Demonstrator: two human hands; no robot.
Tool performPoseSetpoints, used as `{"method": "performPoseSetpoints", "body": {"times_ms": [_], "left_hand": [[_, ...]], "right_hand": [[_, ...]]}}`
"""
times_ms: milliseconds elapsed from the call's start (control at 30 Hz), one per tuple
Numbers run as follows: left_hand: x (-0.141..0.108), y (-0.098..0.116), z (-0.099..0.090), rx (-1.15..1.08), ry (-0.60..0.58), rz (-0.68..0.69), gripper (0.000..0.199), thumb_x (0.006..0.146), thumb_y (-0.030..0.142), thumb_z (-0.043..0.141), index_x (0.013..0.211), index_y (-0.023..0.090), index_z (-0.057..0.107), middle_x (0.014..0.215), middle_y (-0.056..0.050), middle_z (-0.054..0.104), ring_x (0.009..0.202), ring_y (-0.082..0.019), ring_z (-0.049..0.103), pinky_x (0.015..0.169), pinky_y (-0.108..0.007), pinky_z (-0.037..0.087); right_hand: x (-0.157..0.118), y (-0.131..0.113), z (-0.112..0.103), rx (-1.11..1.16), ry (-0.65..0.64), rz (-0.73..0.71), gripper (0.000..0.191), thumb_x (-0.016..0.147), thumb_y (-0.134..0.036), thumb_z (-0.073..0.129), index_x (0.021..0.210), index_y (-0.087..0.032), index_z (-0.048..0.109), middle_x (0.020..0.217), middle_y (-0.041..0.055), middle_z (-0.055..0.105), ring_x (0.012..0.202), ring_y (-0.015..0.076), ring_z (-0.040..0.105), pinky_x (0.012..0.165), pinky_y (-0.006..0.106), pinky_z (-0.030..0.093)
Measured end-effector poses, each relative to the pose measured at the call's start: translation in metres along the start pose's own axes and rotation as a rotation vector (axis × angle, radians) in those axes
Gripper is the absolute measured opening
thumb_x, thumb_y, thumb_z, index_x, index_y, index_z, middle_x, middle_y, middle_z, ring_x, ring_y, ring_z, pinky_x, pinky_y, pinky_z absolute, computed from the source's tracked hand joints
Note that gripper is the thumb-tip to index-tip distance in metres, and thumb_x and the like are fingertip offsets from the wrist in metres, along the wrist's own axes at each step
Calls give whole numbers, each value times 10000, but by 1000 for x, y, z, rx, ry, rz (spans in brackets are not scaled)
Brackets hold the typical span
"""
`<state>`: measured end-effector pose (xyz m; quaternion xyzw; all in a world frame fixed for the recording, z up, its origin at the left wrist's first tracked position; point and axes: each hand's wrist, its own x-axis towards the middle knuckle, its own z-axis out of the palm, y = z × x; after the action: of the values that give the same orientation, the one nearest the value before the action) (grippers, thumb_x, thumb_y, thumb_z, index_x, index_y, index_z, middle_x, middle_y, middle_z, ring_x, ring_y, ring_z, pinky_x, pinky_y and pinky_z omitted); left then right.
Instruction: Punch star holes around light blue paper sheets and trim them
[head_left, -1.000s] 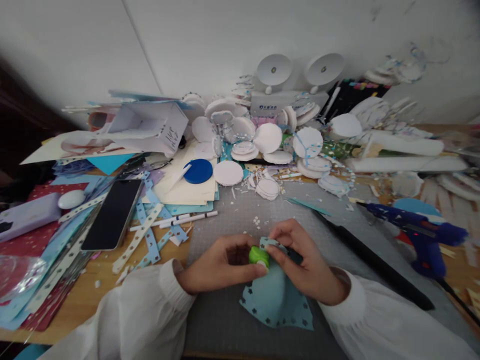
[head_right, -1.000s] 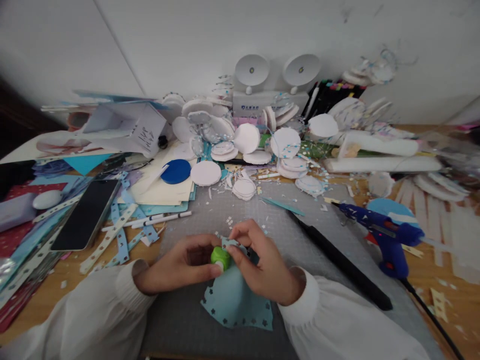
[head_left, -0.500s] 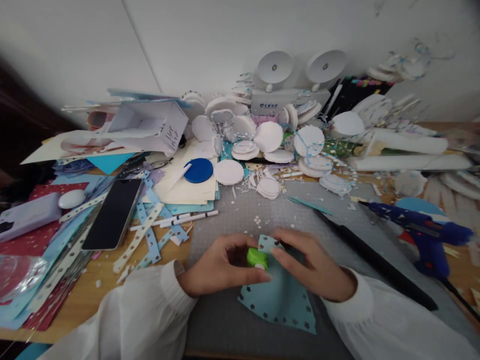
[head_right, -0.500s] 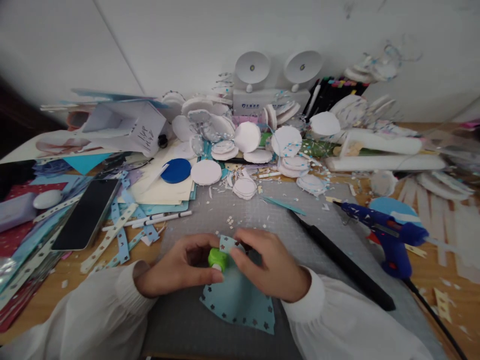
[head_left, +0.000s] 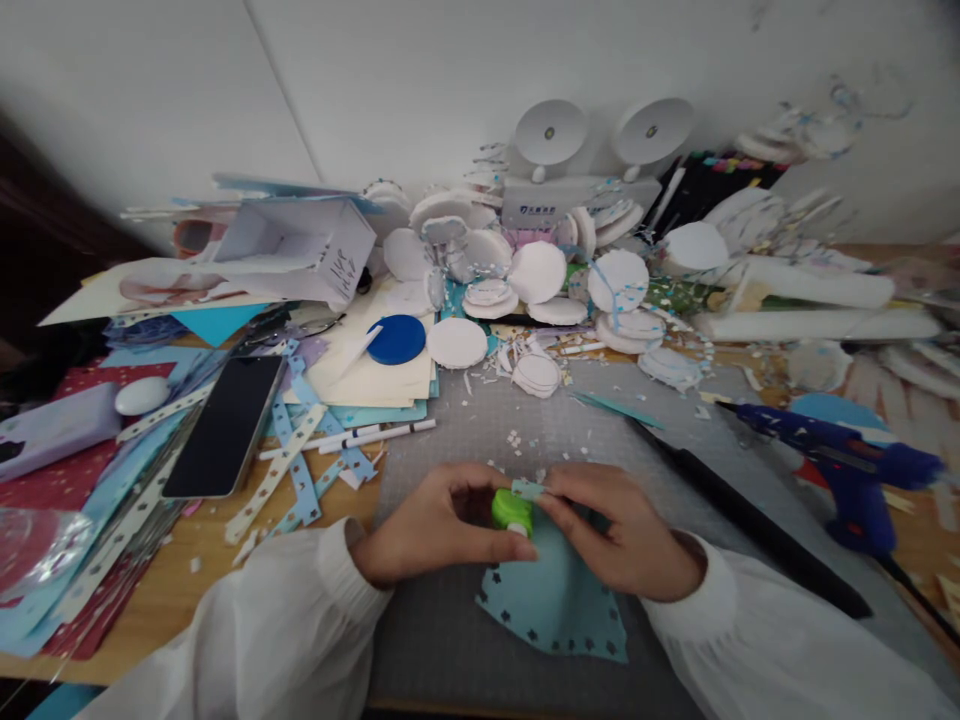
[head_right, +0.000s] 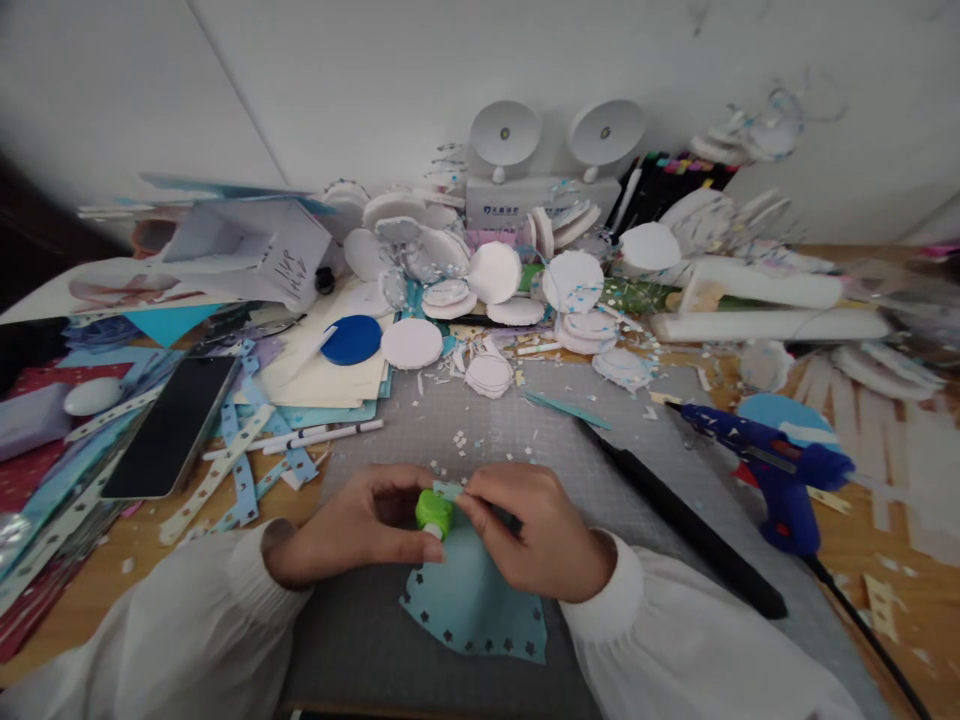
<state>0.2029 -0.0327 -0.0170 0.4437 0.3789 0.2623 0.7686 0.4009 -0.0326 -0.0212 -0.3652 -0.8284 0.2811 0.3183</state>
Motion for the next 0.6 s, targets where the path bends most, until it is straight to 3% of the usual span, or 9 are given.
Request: {"method": "performPoseSetpoints", "body": {"times_ms": [600], "left_hand": [[-3, 3, 3, 10, -4, -29, 276, 646, 233, 769, 738, 132, 530, 632, 46, 464, 580, -76, 412, 553, -208, 345]], "right_hand": [[-3, 2, 2, -26, 14, -13, 207, 882, -189, 487, 687, -210, 552, 595, 6, 570, 548, 144, 533, 517, 263, 395]]}}
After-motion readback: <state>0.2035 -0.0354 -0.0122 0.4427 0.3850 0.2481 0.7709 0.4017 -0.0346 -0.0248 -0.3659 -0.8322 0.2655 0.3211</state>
